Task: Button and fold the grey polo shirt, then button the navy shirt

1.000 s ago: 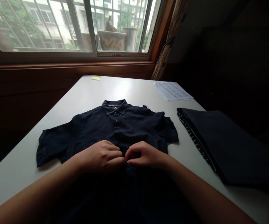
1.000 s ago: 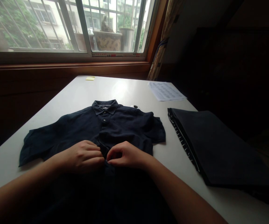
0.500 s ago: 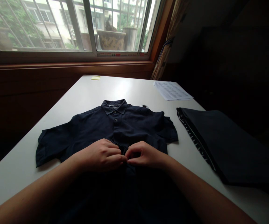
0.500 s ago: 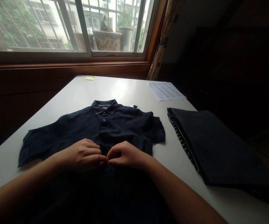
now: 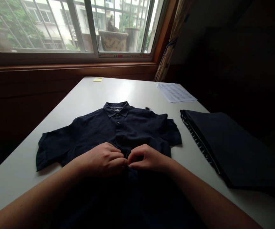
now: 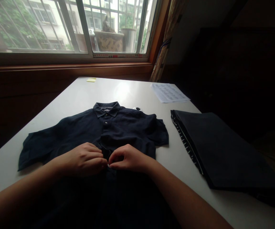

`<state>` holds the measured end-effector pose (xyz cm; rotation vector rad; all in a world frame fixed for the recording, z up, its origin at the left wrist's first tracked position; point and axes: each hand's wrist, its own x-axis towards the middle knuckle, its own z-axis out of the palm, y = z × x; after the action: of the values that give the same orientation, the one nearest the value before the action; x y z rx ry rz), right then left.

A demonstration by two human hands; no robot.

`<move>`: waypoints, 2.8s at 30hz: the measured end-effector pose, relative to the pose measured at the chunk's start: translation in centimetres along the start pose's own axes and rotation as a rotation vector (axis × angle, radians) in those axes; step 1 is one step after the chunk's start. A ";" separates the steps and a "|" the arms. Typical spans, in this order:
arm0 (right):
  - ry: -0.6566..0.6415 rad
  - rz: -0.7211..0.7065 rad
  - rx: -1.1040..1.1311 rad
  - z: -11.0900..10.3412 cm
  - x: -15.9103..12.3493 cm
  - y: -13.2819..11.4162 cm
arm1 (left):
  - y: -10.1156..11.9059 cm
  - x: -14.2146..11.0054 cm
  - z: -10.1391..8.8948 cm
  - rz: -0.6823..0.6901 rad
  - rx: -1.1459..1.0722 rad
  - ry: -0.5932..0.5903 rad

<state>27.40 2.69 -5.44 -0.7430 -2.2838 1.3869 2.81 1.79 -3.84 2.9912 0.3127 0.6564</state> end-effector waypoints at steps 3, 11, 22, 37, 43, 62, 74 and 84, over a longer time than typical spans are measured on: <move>0.002 -0.003 -0.001 0.0 0.0 -0.1 | 0.1 0.1 0.0 0.008 0.010 -0.008; -0.006 -0.016 0.006 -0.1 0.0 0.0 | 0.3 0.2 -0.2 0.010 0.029 -0.007; -0.033 -0.009 0.014 -0.4 -0.1 -0.5 | 0.5 0.2 -0.2 -0.004 0.046 -0.039; -0.080 0.126 0.133 -0.7 -0.4 -1.1 | 1.0 0.4 -1.1 0.039 0.070 -0.062; -0.095 0.197 0.269 -0.7 -0.4 -0.9 | 1.3 0.6 -1.3 0.093 0.160 -0.015; -0.049 0.120 0.158 -0.7 -0.3 -1.4 | 0.2 -0.5 -1.0 0.128 0.185 0.028; 0.041 0.200 0.343 -0.7 -0.3 -0.5 | -0.1 -0.4 -1.0 0.090 0.120 -0.069; 0.068 0.175 0.388 -0.4 -0.2 0.1 | 0.1 -0.3 -0.4 0.051 0.092 -0.079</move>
<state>27.80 2.87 -5.32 -0.8571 -1.8502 1.7841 2.43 1.62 -3.57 3.1127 0.2701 0.5403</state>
